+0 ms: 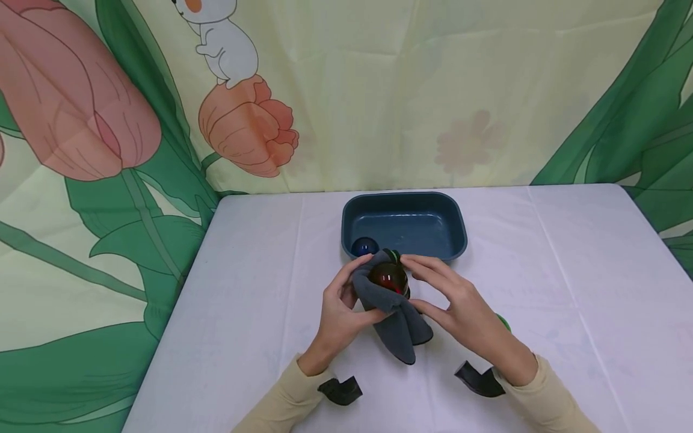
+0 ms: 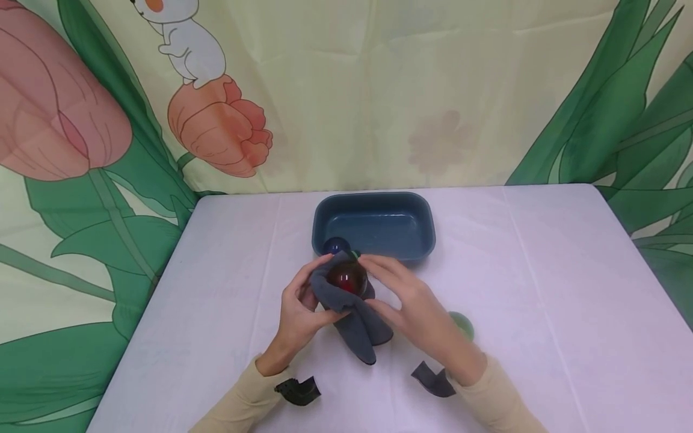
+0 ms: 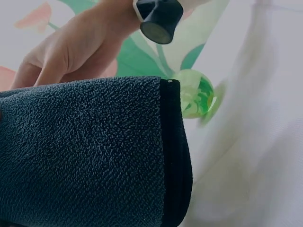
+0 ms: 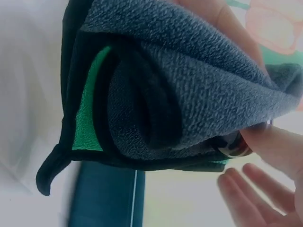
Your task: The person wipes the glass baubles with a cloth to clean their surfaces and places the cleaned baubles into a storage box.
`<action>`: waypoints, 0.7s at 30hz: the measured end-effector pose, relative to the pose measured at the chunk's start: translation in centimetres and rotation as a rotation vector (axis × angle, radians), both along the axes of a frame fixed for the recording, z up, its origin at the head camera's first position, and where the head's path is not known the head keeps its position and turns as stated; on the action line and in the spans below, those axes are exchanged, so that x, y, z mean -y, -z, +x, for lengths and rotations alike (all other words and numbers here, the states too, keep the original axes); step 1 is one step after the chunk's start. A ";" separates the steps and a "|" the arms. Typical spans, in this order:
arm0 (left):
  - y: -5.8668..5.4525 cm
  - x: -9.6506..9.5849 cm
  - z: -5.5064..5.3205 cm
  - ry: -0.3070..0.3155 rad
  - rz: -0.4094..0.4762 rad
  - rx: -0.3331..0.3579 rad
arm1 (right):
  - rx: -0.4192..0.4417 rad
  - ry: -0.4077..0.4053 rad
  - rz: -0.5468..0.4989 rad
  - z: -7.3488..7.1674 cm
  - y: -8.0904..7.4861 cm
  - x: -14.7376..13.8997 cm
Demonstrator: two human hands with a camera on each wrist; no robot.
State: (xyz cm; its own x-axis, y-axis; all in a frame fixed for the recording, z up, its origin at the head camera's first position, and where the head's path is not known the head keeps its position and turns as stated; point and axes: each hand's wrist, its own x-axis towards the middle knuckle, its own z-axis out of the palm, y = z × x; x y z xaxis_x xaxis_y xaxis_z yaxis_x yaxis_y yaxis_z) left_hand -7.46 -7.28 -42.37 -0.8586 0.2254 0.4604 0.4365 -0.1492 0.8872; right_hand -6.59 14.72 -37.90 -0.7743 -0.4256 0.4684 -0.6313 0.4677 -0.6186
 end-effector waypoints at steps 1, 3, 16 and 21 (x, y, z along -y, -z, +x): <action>0.0 0.0 0.0 -0.002 0.000 -0.002 | -0.022 -0.004 -0.001 0.0 0.0 0.0; 0.0 0.0 0.0 -0.001 0.003 -0.003 | -0.049 -0.021 -0.005 0.0 0.0 0.0; 0.1 -0.1 0.2 0.018 -0.011 0.002 | -0.089 -0.044 -0.009 0.2 0.6 0.4; 0.2 -0.1 0.3 0.016 -0.023 0.000 | -0.032 -0.040 -0.050 0.3 0.6 0.4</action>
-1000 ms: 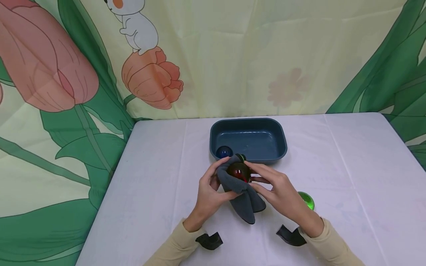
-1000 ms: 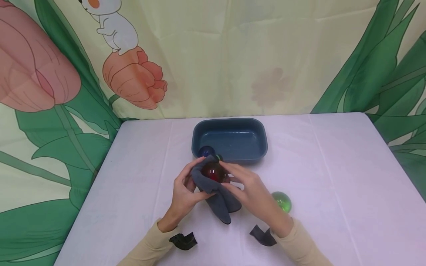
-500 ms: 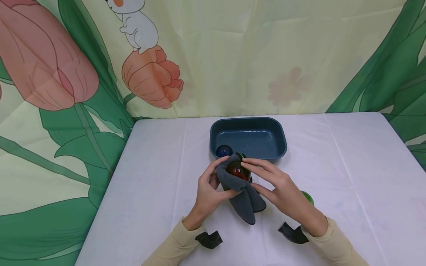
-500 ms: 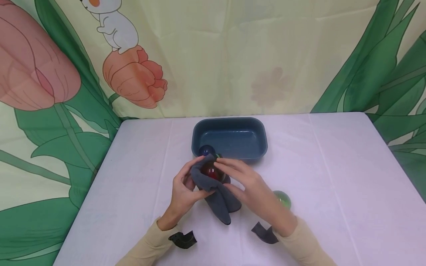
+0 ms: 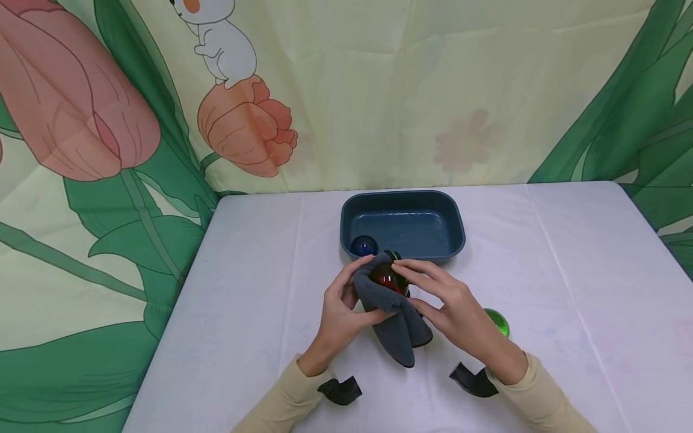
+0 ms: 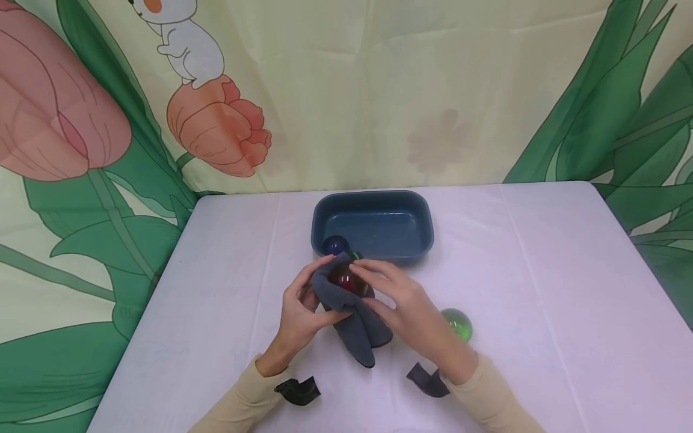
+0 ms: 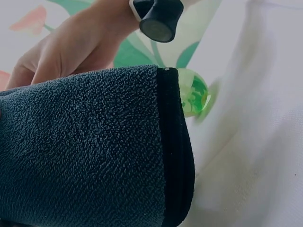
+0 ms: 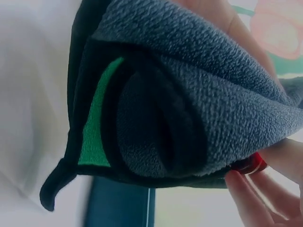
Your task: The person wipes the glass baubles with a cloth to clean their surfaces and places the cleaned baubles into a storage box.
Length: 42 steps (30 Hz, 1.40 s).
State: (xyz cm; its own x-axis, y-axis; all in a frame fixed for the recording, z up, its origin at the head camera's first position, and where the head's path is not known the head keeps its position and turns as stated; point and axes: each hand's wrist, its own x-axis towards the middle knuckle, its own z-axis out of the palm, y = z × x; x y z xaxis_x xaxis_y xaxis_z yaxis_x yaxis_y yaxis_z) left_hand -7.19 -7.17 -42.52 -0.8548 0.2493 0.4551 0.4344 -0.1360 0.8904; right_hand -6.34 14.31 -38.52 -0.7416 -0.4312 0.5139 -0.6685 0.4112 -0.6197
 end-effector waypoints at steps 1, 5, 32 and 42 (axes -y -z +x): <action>0.0 0.0 0.0 -0.002 -0.003 0.002 | 0.030 -0.004 -0.018 0.0 0.0 0.0; 0.0 0.0 0.0 -0.012 -0.013 0.013 | 0.188 -0.008 -0.092 0.0 -0.1 0.1; -0.2 0.1 -0.1 0.011 0.015 -0.026 | -0.060 -0.045 -0.019 -0.1 -0.1 -0.4; -0.1 0.1 0.0 0.015 0.003 -0.024 | -0.077 -0.033 -0.020 -0.1 0.1 -0.3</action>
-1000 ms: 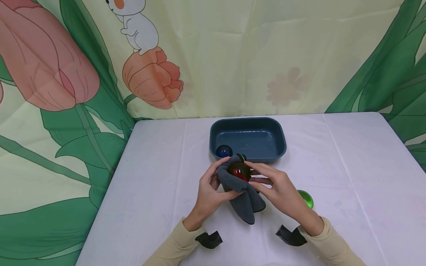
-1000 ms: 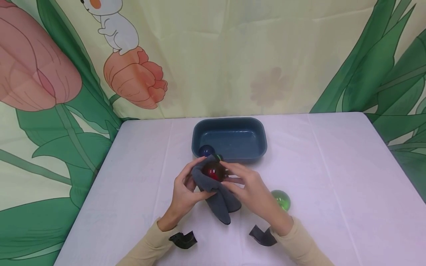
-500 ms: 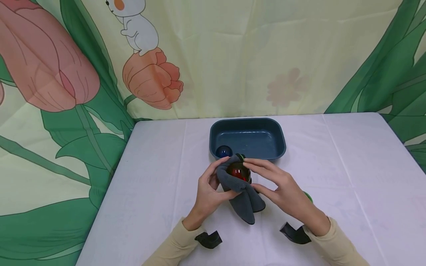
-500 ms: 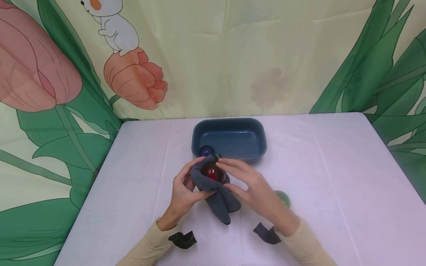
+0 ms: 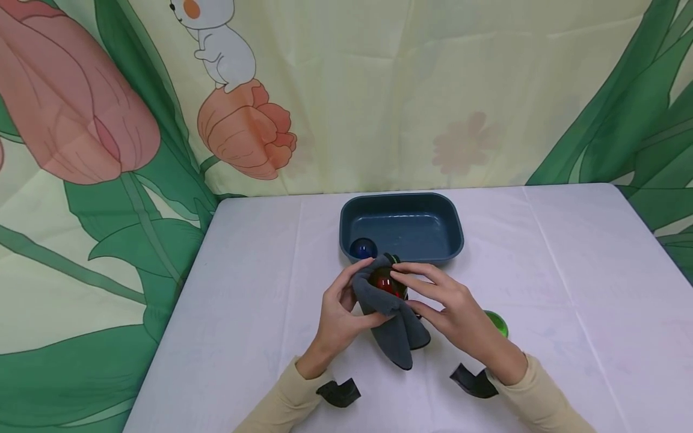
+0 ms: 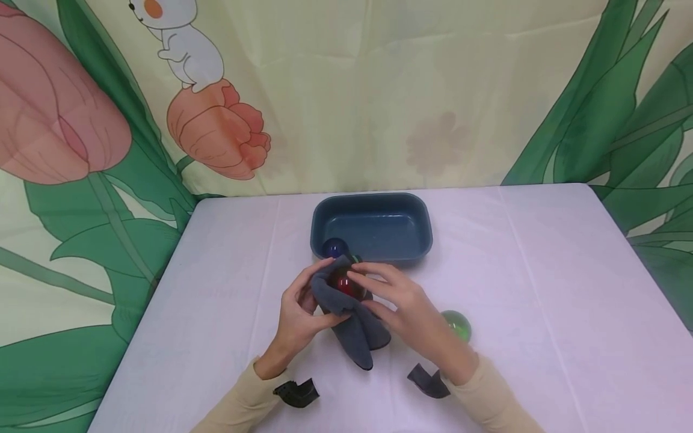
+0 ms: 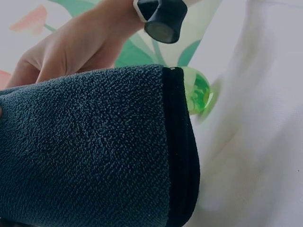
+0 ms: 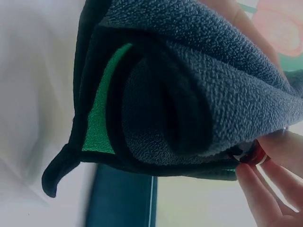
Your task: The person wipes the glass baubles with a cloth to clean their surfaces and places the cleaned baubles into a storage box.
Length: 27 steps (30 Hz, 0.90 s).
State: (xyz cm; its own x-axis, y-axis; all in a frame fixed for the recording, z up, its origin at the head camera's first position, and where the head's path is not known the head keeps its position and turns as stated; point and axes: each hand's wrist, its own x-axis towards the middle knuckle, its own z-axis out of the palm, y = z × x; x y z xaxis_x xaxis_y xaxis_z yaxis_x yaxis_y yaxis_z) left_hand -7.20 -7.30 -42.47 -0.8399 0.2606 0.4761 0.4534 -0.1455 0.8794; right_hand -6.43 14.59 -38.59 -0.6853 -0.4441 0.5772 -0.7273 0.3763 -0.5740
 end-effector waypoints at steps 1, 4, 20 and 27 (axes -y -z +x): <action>0.0 0.0 0.0 0.001 0.001 0.004 | 0.007 -0.002 -0.008 0.0 0.0 0.0; 0.0 0.0 0.0 0.010 0.006 0.011 | 0.059 -0.013 -0.056 0.0 0.1 0.2; 0.1 -0.1 0.0 -0.022 -0.001 0.014 | 0.410 0.029 -0.128 0.0 0.4 0.3; 0.1 0.0 -0.3 -0.022 0.011 -0.015 | 0.188 0.023 -0.071 0.0 0.0 -0.1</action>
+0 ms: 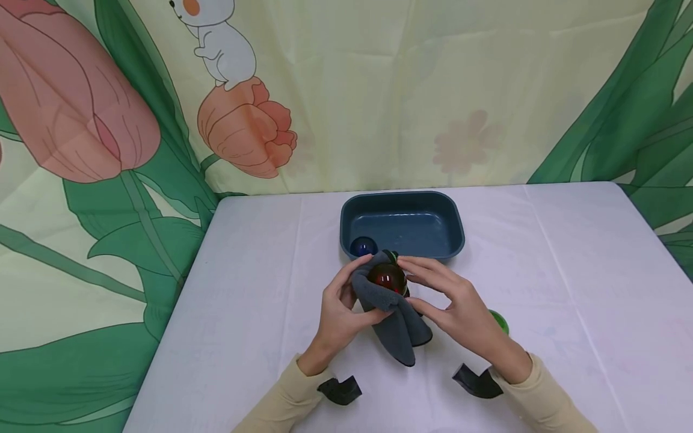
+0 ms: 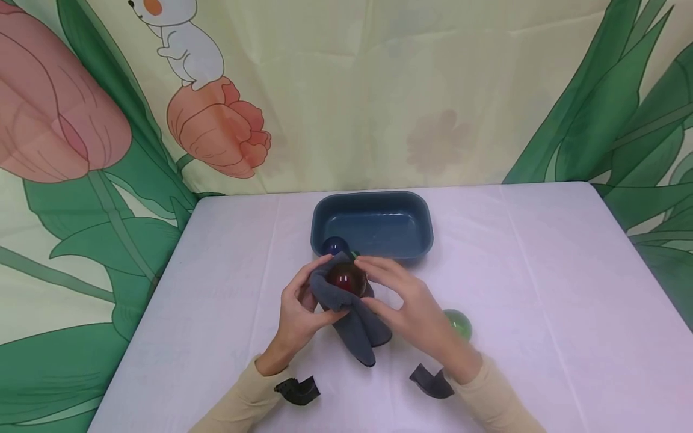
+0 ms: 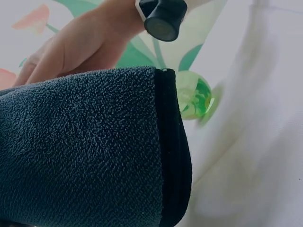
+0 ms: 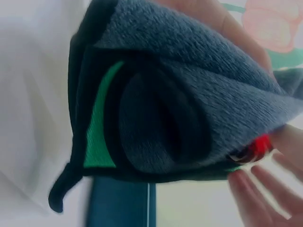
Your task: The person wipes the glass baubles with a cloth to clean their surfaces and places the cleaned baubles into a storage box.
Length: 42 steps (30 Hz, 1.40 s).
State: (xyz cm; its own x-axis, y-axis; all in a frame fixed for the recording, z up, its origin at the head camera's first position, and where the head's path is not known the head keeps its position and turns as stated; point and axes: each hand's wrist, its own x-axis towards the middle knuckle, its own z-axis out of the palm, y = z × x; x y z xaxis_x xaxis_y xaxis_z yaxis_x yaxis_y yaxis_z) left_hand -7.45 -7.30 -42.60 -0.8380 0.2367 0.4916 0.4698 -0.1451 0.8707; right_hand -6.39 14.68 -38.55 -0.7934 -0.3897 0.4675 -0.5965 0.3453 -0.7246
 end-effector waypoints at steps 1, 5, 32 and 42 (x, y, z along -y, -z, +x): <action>0.0 0.0 0.0 0.003 0.004 -0.004 | -0.037 -0.004 0.010 0.0 -0.1 -0.1; 0.0 0.0 -0.1 0.014 0.015 -0.007 | -0.137 -0.028 0.045 -0.2 -0.1 0.0; -0.1 -0.1 0.2 0.012 -0.001 0.044 | 0.213 0.048 -0.100 0.3 0.4 0.9; -0.2 -0.1 0.1 -0.002 -0.003 0.018 | 0.079 0.009 -0.023 0.2 -0.2 0.2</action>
State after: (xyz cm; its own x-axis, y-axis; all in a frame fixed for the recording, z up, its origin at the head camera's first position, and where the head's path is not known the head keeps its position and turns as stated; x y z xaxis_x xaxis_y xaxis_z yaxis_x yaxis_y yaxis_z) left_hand -7.38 -7.23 -42.40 -0.8474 0.2365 0.4753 0.4540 -0.1413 0.8797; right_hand -6.21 14.44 -38.39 -0.8316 -0.3721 0.4123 -0.5342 0.3328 -0.7771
